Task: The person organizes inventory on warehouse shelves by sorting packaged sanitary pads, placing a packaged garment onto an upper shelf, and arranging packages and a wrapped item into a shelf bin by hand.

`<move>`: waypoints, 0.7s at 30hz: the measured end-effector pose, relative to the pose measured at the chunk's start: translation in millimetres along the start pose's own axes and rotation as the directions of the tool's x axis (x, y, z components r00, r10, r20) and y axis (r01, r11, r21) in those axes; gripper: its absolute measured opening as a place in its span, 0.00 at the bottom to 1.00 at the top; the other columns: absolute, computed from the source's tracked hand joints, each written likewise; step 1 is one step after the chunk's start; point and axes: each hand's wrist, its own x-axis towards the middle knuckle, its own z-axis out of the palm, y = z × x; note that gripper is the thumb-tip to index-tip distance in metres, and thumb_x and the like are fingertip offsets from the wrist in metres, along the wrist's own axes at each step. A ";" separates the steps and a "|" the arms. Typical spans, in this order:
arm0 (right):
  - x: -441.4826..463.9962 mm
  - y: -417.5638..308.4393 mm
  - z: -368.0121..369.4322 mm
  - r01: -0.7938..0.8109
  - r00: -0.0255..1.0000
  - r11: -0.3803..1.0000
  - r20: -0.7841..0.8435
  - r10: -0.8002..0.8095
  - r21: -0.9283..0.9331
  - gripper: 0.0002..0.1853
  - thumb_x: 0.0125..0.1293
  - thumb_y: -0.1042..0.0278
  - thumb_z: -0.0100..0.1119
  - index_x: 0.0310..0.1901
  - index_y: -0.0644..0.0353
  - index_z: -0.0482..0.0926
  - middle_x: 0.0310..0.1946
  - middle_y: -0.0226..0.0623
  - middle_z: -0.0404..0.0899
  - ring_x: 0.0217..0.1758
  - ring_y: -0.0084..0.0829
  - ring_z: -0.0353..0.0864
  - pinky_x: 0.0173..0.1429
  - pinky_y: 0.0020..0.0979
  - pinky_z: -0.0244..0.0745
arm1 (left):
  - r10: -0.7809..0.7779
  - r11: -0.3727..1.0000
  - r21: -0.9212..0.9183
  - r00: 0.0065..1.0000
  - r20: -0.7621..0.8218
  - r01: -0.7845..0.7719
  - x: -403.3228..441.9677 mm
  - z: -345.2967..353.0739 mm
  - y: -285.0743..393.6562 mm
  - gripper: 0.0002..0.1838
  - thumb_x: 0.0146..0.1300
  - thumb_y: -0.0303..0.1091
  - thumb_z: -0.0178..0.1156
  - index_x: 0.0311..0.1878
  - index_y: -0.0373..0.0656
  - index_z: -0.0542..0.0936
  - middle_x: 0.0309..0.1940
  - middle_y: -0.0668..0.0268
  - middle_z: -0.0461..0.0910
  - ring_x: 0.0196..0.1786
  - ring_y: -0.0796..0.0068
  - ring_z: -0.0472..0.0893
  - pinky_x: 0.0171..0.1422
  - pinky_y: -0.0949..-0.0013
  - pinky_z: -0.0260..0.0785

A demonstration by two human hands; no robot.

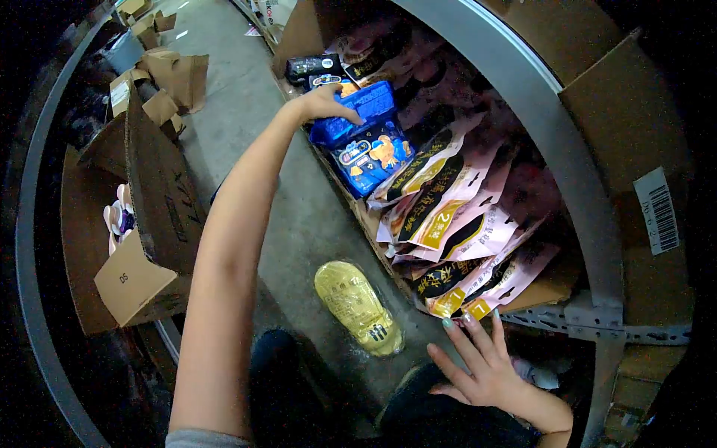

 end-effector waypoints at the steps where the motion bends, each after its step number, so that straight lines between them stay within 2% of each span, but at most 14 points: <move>1: -0.9 0.5 -0.2 0.002 1.000 1.000 -0.001 -0.002 -0.002 0.30 0.43 0.42 0.51 0.47 0.50 0.68 0.52 0.41 0.60 0.56 0.41 0.54 0.56 0.54 0.44 | 0.053 0.994 0.099 0.986 -0.159 -0.038 0.1 2.3 1.9 0.46 0.27 0.56 0.62 0.51 0.37 0.63 0.46 0.53 0.67 0.48 0.63 0.68 0.53 0.71 0.58; 4: -2.0 -0.7 1.0 -0.009 1.000 1.000 0.003 0.009 0.009 0.30 0.43 0.42 0.51 0.47 0.50 0.68 0.52 0.42 0.59 0.57 0.41 0.53 0.55 0.54 0.45 | 0.144 0.987 -0.059 0.988 -0.052 -0.147 0.3 -1.0 13.4 0.38 0.35 0.52 0.61 0.49 0.37 0.66 0.41 0.57 0.71 0.45 0.68 0.69 0.50 0.71 0.60; 5: -2.4 0.3 2.8 0.002 1.000 1.000 0.000 -0.002 0.010 0.30 0.43 0.42 0.51 0.48 0.50 0.68 0.52 0.42 0.59 0.57 0.42 0.53 0.55 0.54 0.44 | 0.187 0.972 -0.139 0.982 -0.025 -0.188 -13.1 0.2 31.0 0.29 0.39 0.52 0.59 0.40 0.38 0.73 0.35 0.60 0.73 0.40 0.73 0.71 0.45 0.73 0.62; 6: -1.5 0.6 3.2 0.013 1.000 1.000 -0.005 -0.013 0.007 0.30 0.43 0.42 0.51 0.48 0.50 0.67 0.52 0.42 0.59 0.57 0.42 0.53 0.56 0.54 0.44 | 0.060 0.981 -0.190 0.992 0.113 -0.037 -9.7 1.9 32.9 0.25 0.41 0.51 0.59 0.37 0.40 0.74 0.34 0.59 0.73 0.39 0.72 0.72 0.43 0.73 0.63; 8: 0.5 -2.6 2.1 0.014 1.000 1.000 0.000 -0.014 0.000 0.30 0.43 0.42 0.51 0.48 0.50 0.67 0.52 0.42 0.59 0.57 0.42 0.53 0.55 0.55 0.44 | 0.096 0.995 0.000 0.943 -0.318 -0.101 -3.3 15.4 14.6 0.25 0.40 0.50 0.60 0.36 0.40 0.74 0.32 0.57 0.73 0.39 0.72 0.72 0.43 0.71 0.63; 9: 1.3 -1.8 1.7 0.019 1.000 1.000 0.001 -0.019 -0.010 0.30 0.43 0.42 0.51 0.48 0.50 0.67 0.52 0.42 0.59 0.57 0.42 0.53 0.55 0.55 0.44 | 0.246 0.927 0.374 0.773 -0.584 -0.013 -3.2 25.5 2.3 0.25 0.39 0.49 0.62 0.36 0.40 0.74 0.31 0.55 0.74 0.37 0.69 0.73 0.42 0.71 0.64; 10: 0.7 -1.5 1.4 0.019 1.000 1.000 0.000 -0.019 -0.012 0.30 0.43 0.42 0.51 0.48 0.50 0.67 0.52 0.42 0.59 0.57 0.42 0.53 0.55 0.55 0.44 | 0.282 0.916 0.398 0.777 -0.563 -0.044 8.4 30.9 -14.4 0.29 0.37 0.51 0.62 0.40 0.39 0.72 0.33 0.55 0.73 0.38 0.69 0.73 0.42 0.70 0.64; 11: 0.6 -1.3 0.8 0.015 1.000 1.000 -0.008 -0.015 -0.005 0.30 0.43 0.42 0.51 0.48 0.50 0.67 0.52 0.41 0.59 0.57 0.41 0.53 0.56 0.55 0.44 | 0.131 0.977 0.203 0.930 -0.342 -0.063 11.7 28.0 -14.7 0.32 0.36 0.52 0.62 0.41 0.38 0.71 0.35 0.54 0.73 0.39 0.69 0.73 0.43 0.70 0.64; 12: 1.0 -1.5 0.5 0.009 1.000 1.000 -0.017 -0.009 0.006 0.30 0.43 0.42 0.51 0.48 0.50 0.67 0.52 0.41 0.59 0.57 0.41 0.54 0.56 0.55 0.44 | 0.019 1.000 0.005 0.998 -0.059 -0.019 14.1 26.7 -15.7 0.34 0.36 0.54 0.62 0.43 0.37 0.70 0.37 0.54 0.72 0.40 0.69 0.72 0.45 0.70 0.63; 13: 1.9 -1.6 0.6 0.008 1.000 1.000 -0.017 -0.008 0.008 0.30 0.43 0.42 0.51 0.48 0.50 0.67 0.52 0.41 0.59 0.57 0.41 0.54 0.56 0.55 0.44 | 0.052 0.999 0.006 0.996 0.075 -0.053 2.4 27.0 -0.1 0.37 0.36 0.55 0.62 0.44 0.35 0.68 0.39 0.54 0.71 0.43 0.68 0.71 0.48 0.70 0.61; 14: 3.7 -0.8 1.1 0.014 1.000 1.000 -0.001 -0.014 -0.003 0.30 0.43 0.42 0.51 0.48 0.50 0.67 0.52 0.41 0.59 0.57 0.41 0.54 0.56 0.55 0.44 | 0.171 0.983 0.053 0.984 0.043 -0.174 -11.3 35.0 12.1 0.38 0.37 0.56 0.61 0.47 0.35 0.67 0.41 0.54 0.70 0.45 0.67 0.70 0.49 0.71 0.60; 16: 6.5 -2.0 2.6 0.025 0.999 1.000 0.021 -0.025 -0.008 0.30 0.43 0.42 0.50 0.48 0.50 0.67 0.52 0.41 0.59 0.57 0.41 0.53 0.56 0.55 0.44 | 0.179 0.977 -0.121 0.984 -0.006 -0.178 -13.6 52.5 14.3 0.44 0.33 0.62 0.58 0.47 0.32 0.66 0.44 0.49 0.68 0.46 0.61 0.69 0.51 0.70 0.58; 20: 6.9 -3.0 3.6 0.028 1.000 1.000 0.012 -0.028 -0.002 0.30 0.44 0.42 0.50 0.48 0.50 0.67 0.52 0.41 0.60 0.57 0.41 0.53 0.56 0.55 0.44 | 0.078 0.907 -0.420 0.989 0.124 -0.019 -20.5 50.1 12.1 0.46 0.36 0.63 0.56 0.52 0.35 0.60 0.47 0.52 0.66 0.52 0.65 0.63 0.57 0.71 0.51; 21: 7.8 -2.4 2.4 0.028 1.000 1.000 0.005 -0.028 -0.002 0.30 0.44 0.42 0.50 0.48 0.50 0.68 0.51 0.41 0.60 0.57 0.41 0.53 0.55 0.56 0.44 | 0.099 0.906 -0.422 0.988 0.118 -0.040 -8.2 54.4 -5.2 0.42 0.41 0.62 0.54 0.51 0.35 0.62 0.47 0.53 0.66 0.53 0.68 0.62 0.58 0.71 0.48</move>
